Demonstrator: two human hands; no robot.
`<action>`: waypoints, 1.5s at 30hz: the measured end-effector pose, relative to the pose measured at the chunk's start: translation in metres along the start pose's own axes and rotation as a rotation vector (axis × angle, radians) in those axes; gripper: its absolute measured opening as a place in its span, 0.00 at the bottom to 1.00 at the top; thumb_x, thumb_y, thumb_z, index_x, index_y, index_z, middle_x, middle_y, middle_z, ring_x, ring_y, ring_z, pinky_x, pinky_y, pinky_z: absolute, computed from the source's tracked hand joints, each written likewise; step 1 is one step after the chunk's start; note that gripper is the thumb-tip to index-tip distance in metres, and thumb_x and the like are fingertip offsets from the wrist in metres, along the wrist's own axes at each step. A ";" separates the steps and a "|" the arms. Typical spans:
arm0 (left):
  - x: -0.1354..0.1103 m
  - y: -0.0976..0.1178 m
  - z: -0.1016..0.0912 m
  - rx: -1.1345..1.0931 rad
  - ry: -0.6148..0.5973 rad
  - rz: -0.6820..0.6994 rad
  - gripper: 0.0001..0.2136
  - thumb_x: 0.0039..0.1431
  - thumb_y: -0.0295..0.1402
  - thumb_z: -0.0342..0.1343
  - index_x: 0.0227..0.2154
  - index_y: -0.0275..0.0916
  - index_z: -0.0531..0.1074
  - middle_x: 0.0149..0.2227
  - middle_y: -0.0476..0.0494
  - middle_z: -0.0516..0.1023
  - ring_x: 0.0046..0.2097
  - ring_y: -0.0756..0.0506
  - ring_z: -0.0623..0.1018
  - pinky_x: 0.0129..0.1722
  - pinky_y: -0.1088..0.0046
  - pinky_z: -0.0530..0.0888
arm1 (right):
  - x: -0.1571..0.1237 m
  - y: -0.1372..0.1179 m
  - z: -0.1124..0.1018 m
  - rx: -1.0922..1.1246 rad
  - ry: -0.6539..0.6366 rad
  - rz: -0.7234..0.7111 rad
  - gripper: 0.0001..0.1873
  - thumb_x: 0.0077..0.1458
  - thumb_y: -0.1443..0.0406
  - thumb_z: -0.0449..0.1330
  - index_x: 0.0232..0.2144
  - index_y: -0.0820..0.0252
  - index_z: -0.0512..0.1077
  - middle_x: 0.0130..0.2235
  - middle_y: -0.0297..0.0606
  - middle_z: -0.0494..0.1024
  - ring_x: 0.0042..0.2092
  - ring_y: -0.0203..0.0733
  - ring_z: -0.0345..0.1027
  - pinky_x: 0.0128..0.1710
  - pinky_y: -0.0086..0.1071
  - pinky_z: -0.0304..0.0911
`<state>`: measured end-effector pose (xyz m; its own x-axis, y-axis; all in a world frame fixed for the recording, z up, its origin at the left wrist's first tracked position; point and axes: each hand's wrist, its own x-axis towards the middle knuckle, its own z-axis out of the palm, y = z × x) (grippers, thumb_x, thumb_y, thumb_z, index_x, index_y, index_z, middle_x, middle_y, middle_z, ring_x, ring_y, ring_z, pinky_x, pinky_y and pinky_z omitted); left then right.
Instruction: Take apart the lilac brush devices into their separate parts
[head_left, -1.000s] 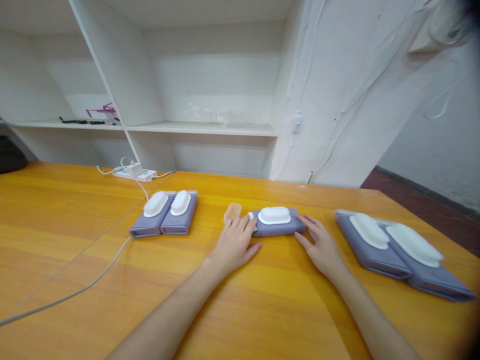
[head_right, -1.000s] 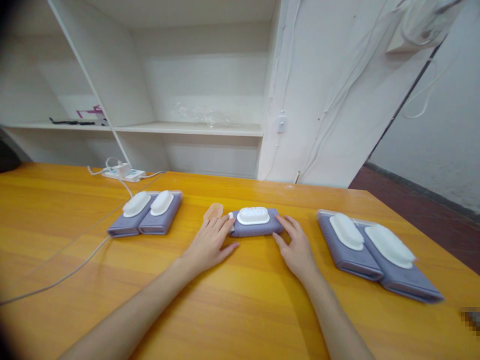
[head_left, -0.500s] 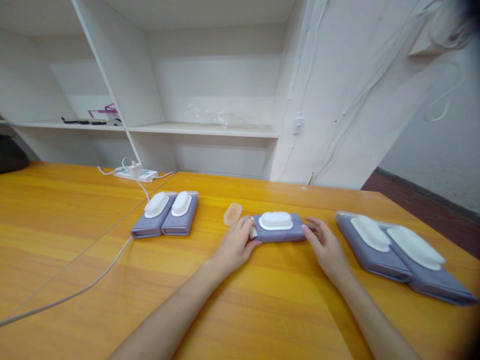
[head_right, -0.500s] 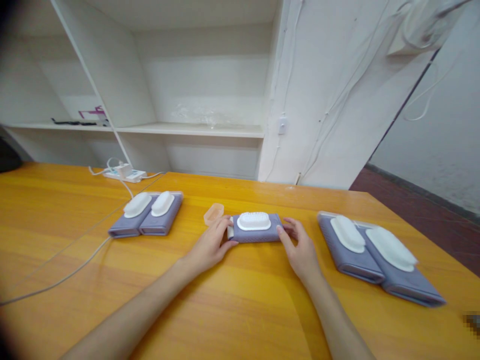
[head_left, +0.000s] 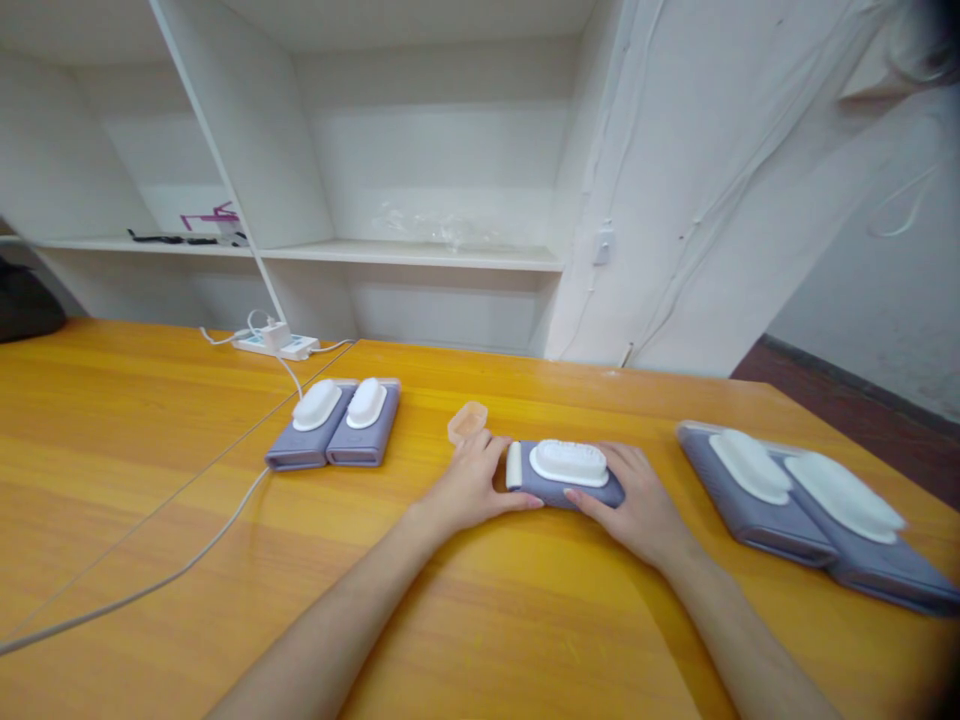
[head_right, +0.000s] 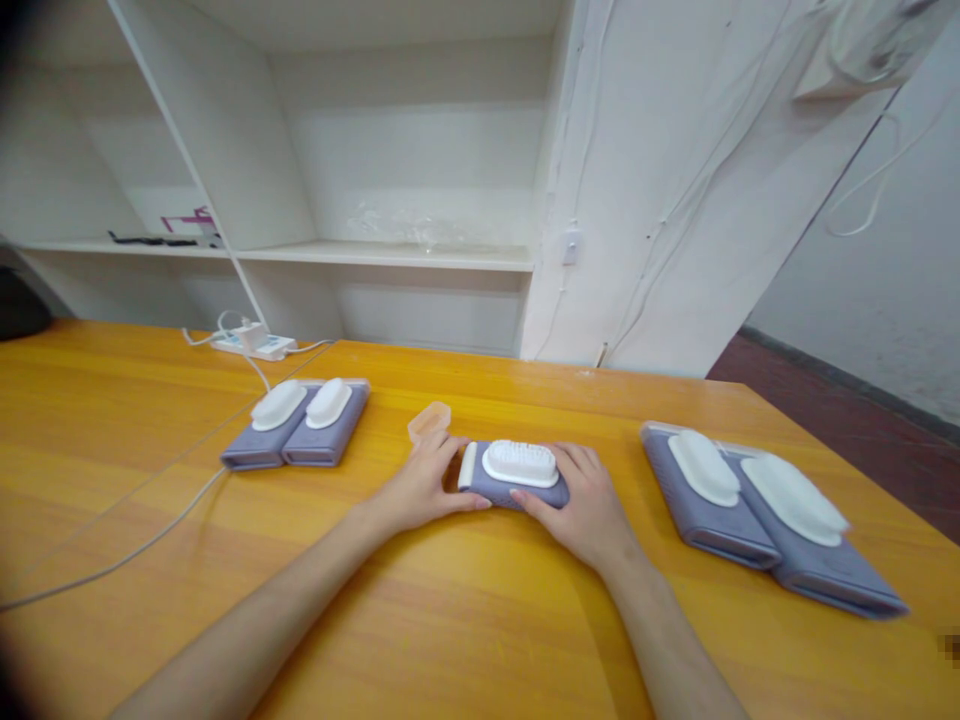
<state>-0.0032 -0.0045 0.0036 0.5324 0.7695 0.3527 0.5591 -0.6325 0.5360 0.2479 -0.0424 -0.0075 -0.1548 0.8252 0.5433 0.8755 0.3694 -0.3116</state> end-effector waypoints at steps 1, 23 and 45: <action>0.000 0.001 -0.002 0.040 0.003 0.014 0.29 0.45 0.57 0.58 0.43 0.40 0.66 0.41 0.42 0.69 0.46 0.39 0.68 0.44 0.62 0.67 | 0.000 0.000 -0.001 0.003 -0.010 -0.010 0.29 0.48 0.47 0.62 0.47 0.58 0.67 0.46 0.45 0.71 0.49 0.54 0.63 0.50 0.47 0.62; 0.001 0.005 -0.010 0.144 0.000 0.103 0.28 0.40 0.60 0.58 0.30 0.41 0.61 0.30 0.49 0.68 0.32 0.46 0.67 0.30 0.72 0.61 | -0.002 -0.006 -0.002 0.071 -0.089 0.005 0.39 0.38 0.45 0.67 0.48 0.59 0.66 0.49 0.46 0.69 0.52 0.54 0.60 0.53 0.46 0.61; 0.000 0.005 -0.008 0.285 -0.014 0.090 0.30 0.41 0.65 0.52 0.30 0.41 0.63 0.32 0.46 0.69 0.34 0.44 0.70 0.31 0.70 0.64 | -0.002 -0.010 -0.002 0.118 -0.065 0.025 0.37 0.37 0.46 0.68 0.46 0.59 0.68 0.47 0.45 0.71 0.50 0.54 0.62 0.51 0.47 0.62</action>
<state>-0.0054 -0.0074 0.0124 0.5956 0.7091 0.3774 0.6639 -0.6990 0.2657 0.2399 -0.0487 -0.0042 -0.1668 0.8592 0.4838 0.8203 0.3931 -0.4155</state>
